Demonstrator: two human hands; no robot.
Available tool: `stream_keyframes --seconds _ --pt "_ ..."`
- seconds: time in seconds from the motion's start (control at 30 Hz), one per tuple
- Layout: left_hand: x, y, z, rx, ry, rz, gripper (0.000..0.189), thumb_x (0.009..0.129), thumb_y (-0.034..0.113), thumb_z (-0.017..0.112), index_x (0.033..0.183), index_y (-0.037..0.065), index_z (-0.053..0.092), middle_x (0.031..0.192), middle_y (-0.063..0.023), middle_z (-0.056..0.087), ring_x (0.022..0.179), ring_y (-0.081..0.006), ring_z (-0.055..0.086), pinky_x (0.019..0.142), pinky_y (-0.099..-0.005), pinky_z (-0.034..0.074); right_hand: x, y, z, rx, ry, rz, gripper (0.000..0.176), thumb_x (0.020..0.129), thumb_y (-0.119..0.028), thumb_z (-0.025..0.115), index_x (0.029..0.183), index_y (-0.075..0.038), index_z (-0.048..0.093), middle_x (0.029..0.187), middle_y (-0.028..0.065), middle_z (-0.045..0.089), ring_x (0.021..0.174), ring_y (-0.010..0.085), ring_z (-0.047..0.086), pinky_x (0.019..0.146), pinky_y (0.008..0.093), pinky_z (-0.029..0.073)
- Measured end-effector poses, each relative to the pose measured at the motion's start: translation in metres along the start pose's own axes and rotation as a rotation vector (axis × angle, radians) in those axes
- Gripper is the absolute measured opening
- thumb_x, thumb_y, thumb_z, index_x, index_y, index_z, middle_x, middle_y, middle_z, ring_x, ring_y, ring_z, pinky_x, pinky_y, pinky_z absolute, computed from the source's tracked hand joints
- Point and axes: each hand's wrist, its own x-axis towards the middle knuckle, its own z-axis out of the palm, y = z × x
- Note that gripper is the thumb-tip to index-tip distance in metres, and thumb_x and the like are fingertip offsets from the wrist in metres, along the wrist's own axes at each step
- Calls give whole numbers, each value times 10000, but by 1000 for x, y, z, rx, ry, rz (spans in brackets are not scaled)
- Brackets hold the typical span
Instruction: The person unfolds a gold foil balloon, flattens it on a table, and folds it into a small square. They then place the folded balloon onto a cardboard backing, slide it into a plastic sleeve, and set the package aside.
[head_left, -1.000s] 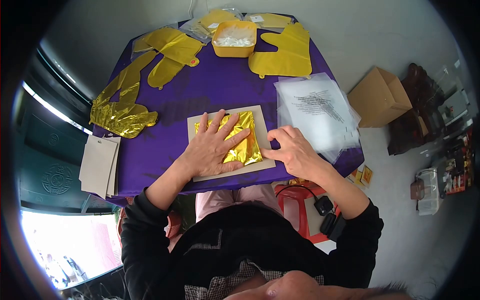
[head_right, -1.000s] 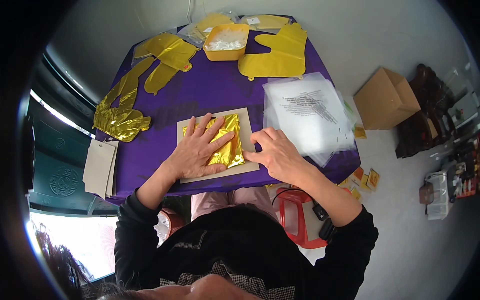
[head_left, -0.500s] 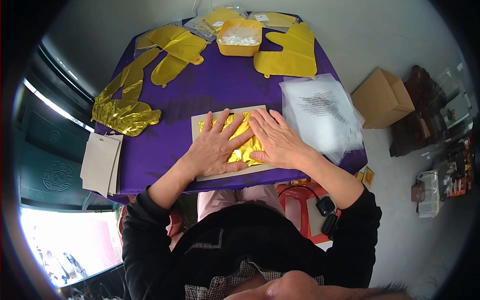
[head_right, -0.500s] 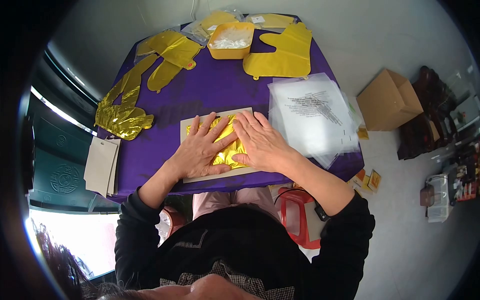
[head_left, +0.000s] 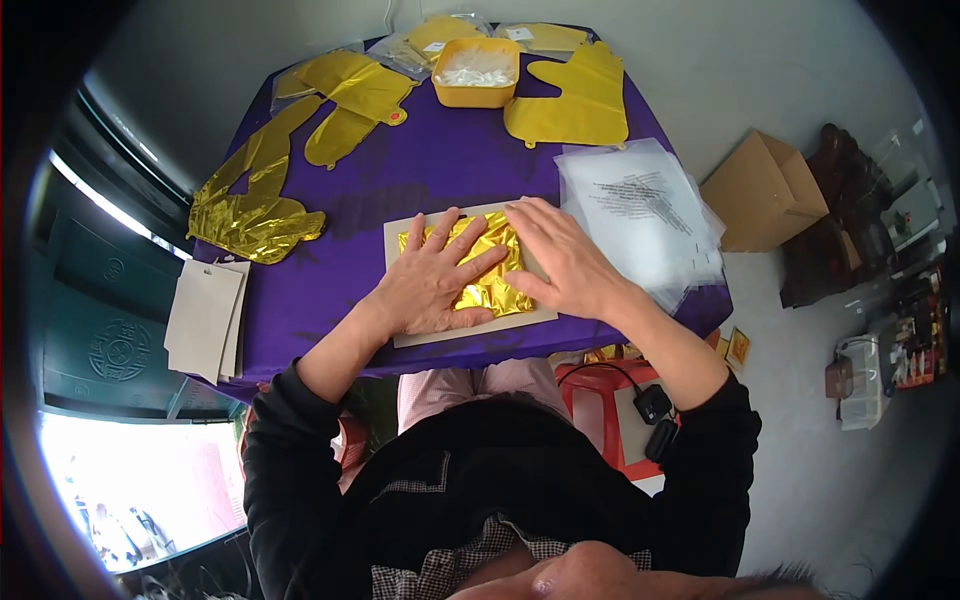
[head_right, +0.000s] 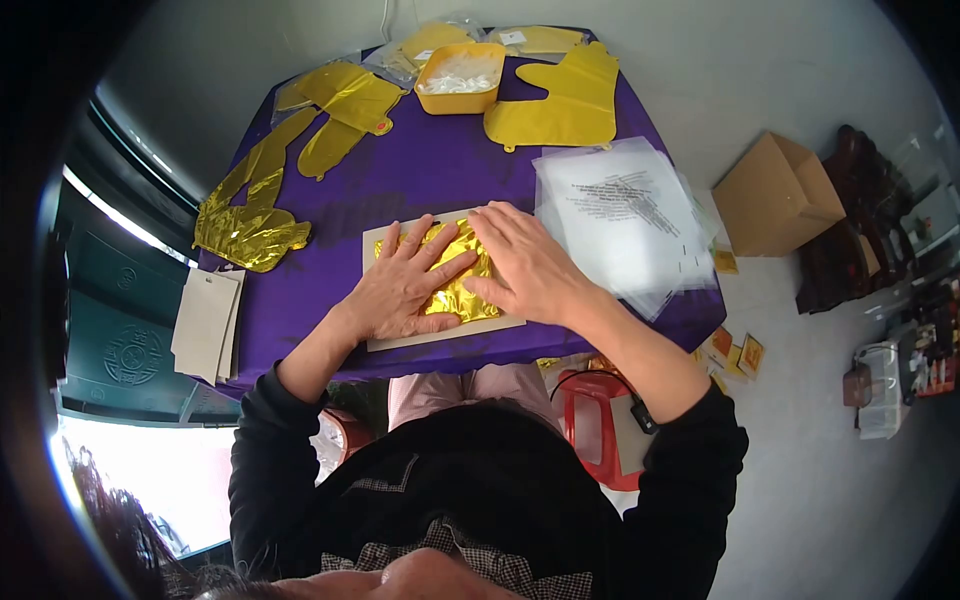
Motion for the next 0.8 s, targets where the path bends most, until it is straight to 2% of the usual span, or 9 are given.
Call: stream_keyframes --seconds 0.03,0.07,0.17,0.23,0.4,0.5,0.6,0.73,0.8 --pt "-1 0 1 -3 -9 -1 831 862 759 425 1524 266 333 1575 -160 262 1433 -457 215 1138 -658 125 -5 -6 -8 73 134 -62 590 858 -239 654 1323 77 475 1356 273 494 1316 415 430 1116 478 335" --pt "-2 0 3 -2 -7 1 831 862 759 425 1524 266 333 1575 -160 262 1433 -457 215 1138 -658 125 -12 -16 -13 89 308 -149 392 854 -135 634 1194 58 595 1142 225 634 1104 392 594 932 430 491" --pt "-1 -1 5 27 40 7 819 871 780 361 1523 285 329 1556 -141 315 1429 -438 250 1123 -668 160 -54 -43 -8 500 223 -132 173 877 -66 559 938 34 687 794 109 660 727 261 640 659 349 506" --pt "-1 1 5 25 25 12 817 878 780 341 1524 281 326 1558 -144 309 1428 -444 248 1120 -670 164 -83 -61 5 639 71 -107 173 894 -67 556 941 16 700 744 85 662 681 235 638 637 356 508" --pt "-7 16 4 31 30 11 809 887 772 331 1519 268 334 1548 -169 311 1425 -466 237 1114 -677 164 -132 -82 53 764 -174 37 221 927 -143 598 1050 15 693 816 73 690 758 222 663 701 328 522" --pt "-14 38 1 38 62 15 774 904 722 373 1510 240 356 1535 -186 322 1409 -486 252 1088 -694 191 -139 -88 73 926 -268 294 379 987 -271 575 1230 17 614 1028 92 689 912 196 653 802 312 512" --pt "-20 64 -3 14 54 16 783 903 708 398 1511 218 353 1546 -205 287 1407 -504 232 1087 -696 183 -136 -91 86 1429 -153 398 646 1013 -532 427 1394 -11 455 1300 134 559 1148 210 546 924 337 452" --pt "-27 97 -2 -11 90 11 800 883 722 428 1507 226 366 1540 -198 299 1400 -507 242 1077 -694 193 -128 -105 99 1953 204 575 519 1038 -471 385 1384 -88 439 1253 130 583 1123 208 561 901 369 433" --pt "-29 107 -5 -21 88 1 807 880 730 423 1509 227 364 1540 -198 299 1398 -508 243 1077 -697 191 -121 -111 97 1986 292 640 475 1046 -417 397 1410 -112 405 1254 99 577 1098 190 566 872 373 445"
